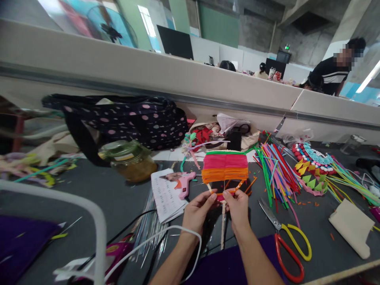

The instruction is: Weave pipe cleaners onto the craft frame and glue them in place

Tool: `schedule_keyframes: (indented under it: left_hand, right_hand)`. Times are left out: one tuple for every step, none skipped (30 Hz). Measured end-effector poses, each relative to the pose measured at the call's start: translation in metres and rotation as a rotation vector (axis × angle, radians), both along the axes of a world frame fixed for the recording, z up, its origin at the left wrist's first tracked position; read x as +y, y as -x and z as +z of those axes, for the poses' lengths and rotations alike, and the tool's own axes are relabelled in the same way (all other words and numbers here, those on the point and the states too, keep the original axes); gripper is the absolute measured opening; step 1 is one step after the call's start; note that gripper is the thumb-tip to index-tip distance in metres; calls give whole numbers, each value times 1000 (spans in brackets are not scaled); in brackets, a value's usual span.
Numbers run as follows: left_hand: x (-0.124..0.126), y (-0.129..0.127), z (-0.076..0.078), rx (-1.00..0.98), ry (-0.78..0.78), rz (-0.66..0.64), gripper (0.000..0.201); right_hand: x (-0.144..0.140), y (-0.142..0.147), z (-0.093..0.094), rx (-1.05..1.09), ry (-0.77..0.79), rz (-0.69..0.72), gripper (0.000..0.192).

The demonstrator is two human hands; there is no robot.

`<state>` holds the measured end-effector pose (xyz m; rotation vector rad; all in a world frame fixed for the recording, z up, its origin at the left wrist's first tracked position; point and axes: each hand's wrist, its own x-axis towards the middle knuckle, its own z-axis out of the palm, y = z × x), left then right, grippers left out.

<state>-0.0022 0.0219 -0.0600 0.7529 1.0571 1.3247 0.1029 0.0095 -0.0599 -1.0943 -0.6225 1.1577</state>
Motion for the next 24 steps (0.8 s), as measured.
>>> schedule_keyframes:
  left_hand:
    - [0,0,0,-6,2,-19,42]
    - [0,0,0,-12,3,-35,43]
    - [0,0,0,-15,3,-47,44]
    - [0,0,0,-17,2,-53,45]
    - [0,0,0,-19,2,-56,45]
    - [0,1,-1,-21,5,-56,44]
    - [0,1,-1,-24,9,-53,43]
    - [0,2,-2,-26,13,-46,42]
    - [1,2,-2,-26,17,-36,42]
    - [1,2,-3,-25,20,-25,41]
    - [1,2,-3,-24,20,-14,41]
    - [1,2,-3,-27,21,-5,40]
    - [1,2,-3,-34,22,0,40]
    - [1,1,-3,-44,25,-2,40]
    - [0,1,-3,-58,29,-11,41]
    - [0,0,-2,-73,35,-26,42]
    - [-1,0,-1,-86,45,-43,43]
    - [-1,0,0,-98,57,-62,44]
    - [-1,0,1,-110,68,-75,44]
    - [-1,1,2,-125,78,-78,44]
    - [-1,2,2,-146,84,-71,43]
    - [0,3,3,-168,89,-58,42]
    - [1,4,3,-190,94,-43,41]
    - [2,5,2,-209,102,-27,39]
  right_hand:
    - [0,0,1,2,-2,-3,27]
    - [0,-1,1,2,-2,-7,28]
    - [0,-1,1,2,-2,-12,28]
    - [0,-1,2,2,-1,-14,28]
    - [-1,-1,2,-1,0,-15,28]
    - [-1,-1,1,-5,1,-15,28]
    - [-1,-1,1,-10,3,-11,27]
    - [-1,0,0,-15,4,-7,27]
    - [-1,0,0,-20,5,-2,27]
    - [-1,1,-1,-24,7,2,27]
    - [-1,1,-1,-28,8,4,27]
    - [-1,1,-1,-31,9,4,27]
    - [-1,1,-1,-36,8,1,27]
    - [-1,1,0,-41,7,-3,27]
    - [-1,1,0,-45,5,-8,27]
    - [-1,0,0,-46,2,-14,27]
    - [-1,-1,0,-46,2,-20,27]
    - [-2,-2,0,-44,2,-25,28]
    - [-2,-3,0,-41,3,-30,28]
    - [-2,-4,-1,-39,4,-34,28]
    - [-2,-5,-2,-36,4,-36,28]
    - [-2,-5,-3,-34,4,-35,28]
    - [-2,-6,-4,-31,2,-32,28]
    - [-2,-6,-5,-28,1,-27,28]
